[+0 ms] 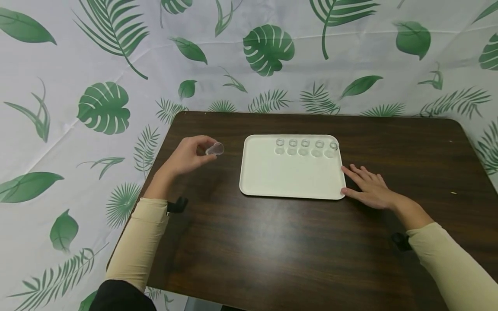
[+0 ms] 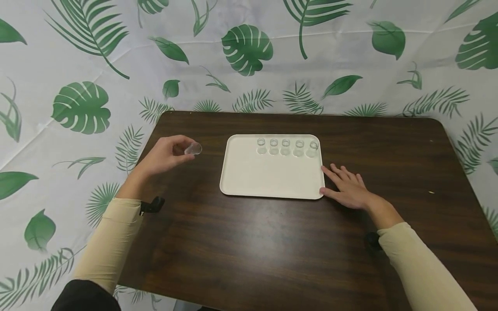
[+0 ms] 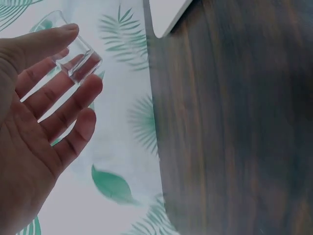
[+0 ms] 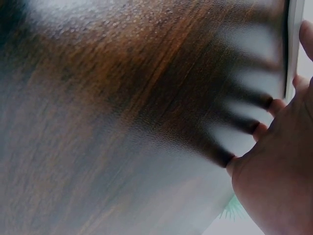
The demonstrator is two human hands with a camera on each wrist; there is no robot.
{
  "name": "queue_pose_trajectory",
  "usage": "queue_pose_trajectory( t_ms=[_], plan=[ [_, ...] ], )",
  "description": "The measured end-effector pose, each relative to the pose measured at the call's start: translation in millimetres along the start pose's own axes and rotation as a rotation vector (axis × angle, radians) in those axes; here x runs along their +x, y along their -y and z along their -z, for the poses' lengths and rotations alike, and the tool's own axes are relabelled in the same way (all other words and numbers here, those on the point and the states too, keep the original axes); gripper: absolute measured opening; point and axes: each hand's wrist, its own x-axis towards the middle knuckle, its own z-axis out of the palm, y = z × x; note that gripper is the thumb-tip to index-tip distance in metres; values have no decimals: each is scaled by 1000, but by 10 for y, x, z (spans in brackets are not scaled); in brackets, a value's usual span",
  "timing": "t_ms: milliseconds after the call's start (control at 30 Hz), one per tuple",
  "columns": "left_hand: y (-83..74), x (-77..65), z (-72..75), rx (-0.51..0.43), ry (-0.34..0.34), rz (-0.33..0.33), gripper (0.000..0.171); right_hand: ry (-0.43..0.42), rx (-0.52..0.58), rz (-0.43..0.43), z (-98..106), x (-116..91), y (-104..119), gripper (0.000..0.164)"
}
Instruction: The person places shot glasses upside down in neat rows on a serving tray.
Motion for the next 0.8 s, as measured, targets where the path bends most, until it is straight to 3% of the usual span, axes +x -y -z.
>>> queue_pose_trajectory(
  t_ms=[167,433,600,800],
  plan=[
    [-15,269,-118,56,44,-27,33,16,7,-1,61,-27,101,80],
    [-123,661,-359,178,178,-40,34,47,-20,-26,90,-53,153,81],
    [-181,837,-465,260,228,-25,37,29,2,-9,75,-54,113,81],
    [-247,977,-554,257,280,-4,29,4,11,-2,21,-27,16,78]
  ],
)
